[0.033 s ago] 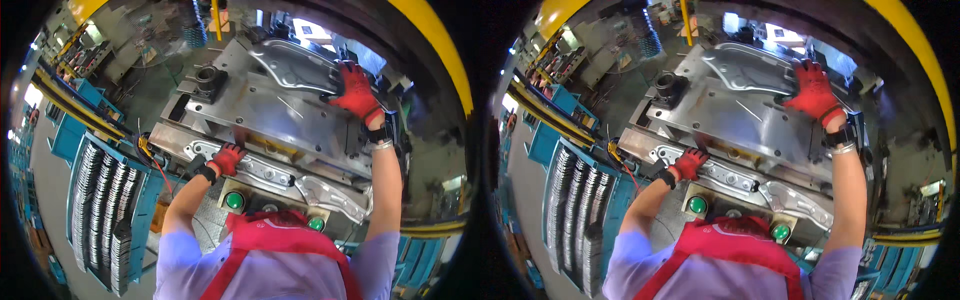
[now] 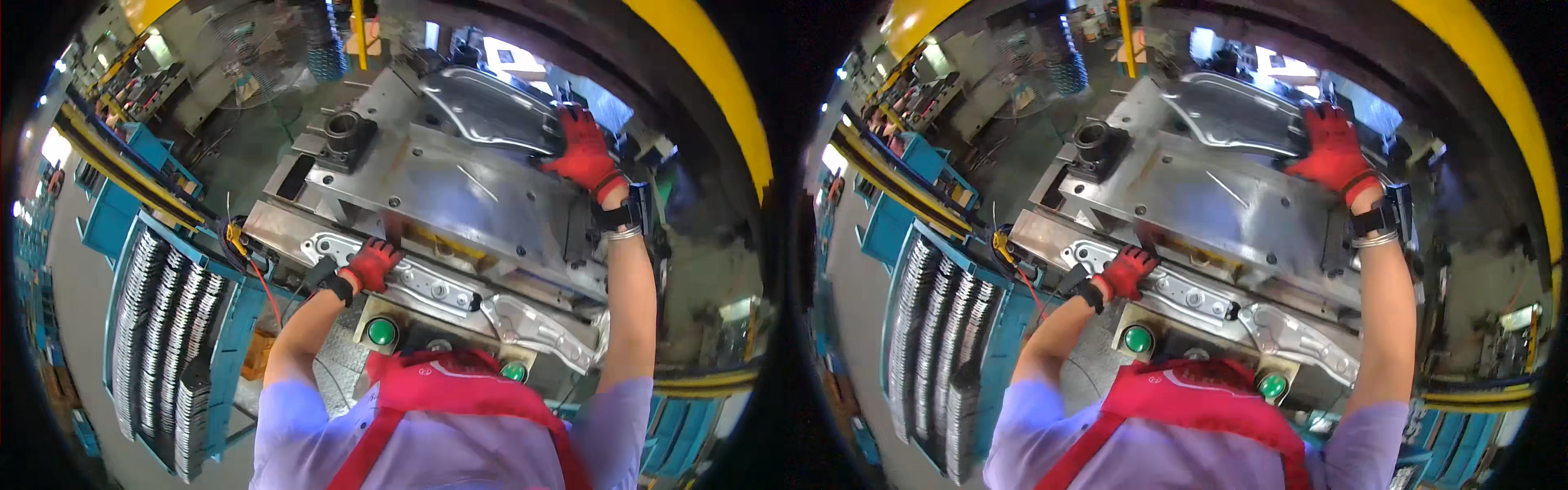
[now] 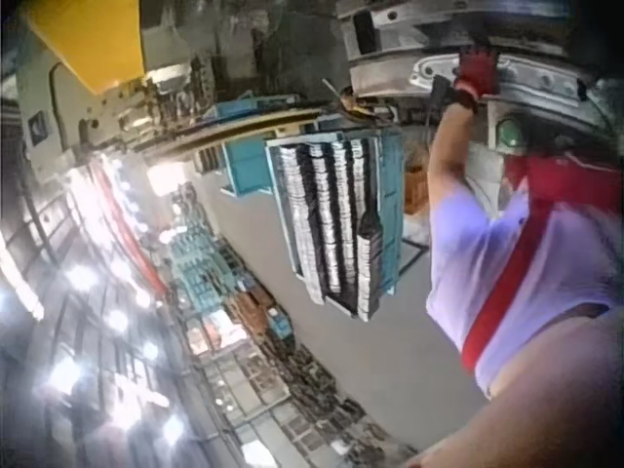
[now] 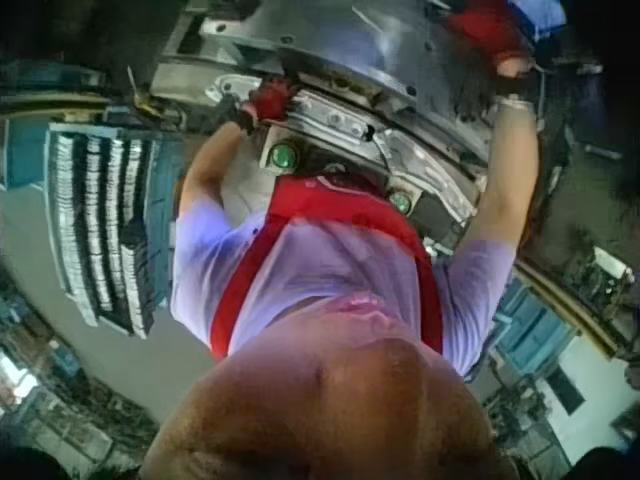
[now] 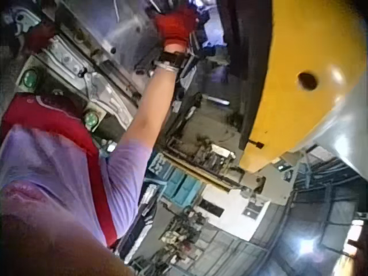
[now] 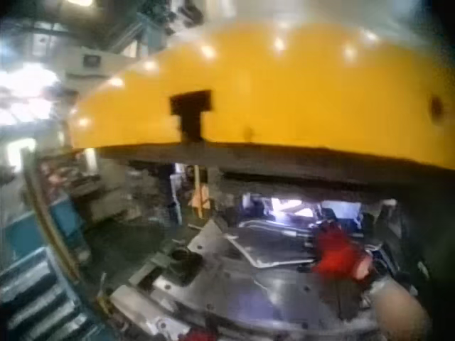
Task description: Operating a hydraulic press to shape and move metal components.
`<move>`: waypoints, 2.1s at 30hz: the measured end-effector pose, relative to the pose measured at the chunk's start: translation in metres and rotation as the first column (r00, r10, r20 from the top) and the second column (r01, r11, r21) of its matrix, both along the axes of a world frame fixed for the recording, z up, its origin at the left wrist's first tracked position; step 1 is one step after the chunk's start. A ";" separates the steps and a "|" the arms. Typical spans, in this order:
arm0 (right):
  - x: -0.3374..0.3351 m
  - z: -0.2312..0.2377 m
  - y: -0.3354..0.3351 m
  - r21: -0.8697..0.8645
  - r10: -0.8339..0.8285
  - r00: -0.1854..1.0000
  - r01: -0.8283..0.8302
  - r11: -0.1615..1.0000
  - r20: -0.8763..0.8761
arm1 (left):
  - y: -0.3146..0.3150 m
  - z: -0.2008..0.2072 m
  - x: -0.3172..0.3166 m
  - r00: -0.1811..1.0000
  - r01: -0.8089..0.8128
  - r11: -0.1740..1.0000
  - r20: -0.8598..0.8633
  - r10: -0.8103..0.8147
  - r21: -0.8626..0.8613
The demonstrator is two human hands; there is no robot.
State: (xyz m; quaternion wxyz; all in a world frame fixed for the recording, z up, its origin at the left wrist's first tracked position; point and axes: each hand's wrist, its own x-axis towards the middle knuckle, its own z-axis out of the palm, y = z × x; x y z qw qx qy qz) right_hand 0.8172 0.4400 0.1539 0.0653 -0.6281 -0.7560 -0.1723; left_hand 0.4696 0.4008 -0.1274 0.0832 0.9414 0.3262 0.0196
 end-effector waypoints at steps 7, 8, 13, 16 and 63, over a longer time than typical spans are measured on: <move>0.074 -0.037 0.106 -0.190 0.061 0.998 -0.059 0.980 0.007 | -0.011 0.007 -0.005 0.997 -0.031 1.000 0.072 0.031 -0.007; 0.076 -0.039 0.116 -0.278 0.070 0.996 -0.083 0.957 -0.058 | -0.012 0.007 -0.005 0.995 -0.054 0.999 0.081 0.054 -0.003; 0.082 -0.049 0.147 -0.354 0.119 0.969 -0.191 0.916 -0.216 | -0.012 0.006 -0.005 0.993 -0.072 0.996 0.095 0.076 -0.042; 0.081 -0.044 0.151 -0.496 -0.002 0.924 -0.203 0.844 -0.382 | -0.009 0.003 -0.003 0.991 -0.091 0.995 0.090 0.095 -0.050; 0.054 -0.430 -0.347 -0.554 -0.532 -0.155 0.252 0.794 -0.833 | -0.176 -0.094 -0.017 0.221 -0.606 0.296 0.202 0.954 -0.738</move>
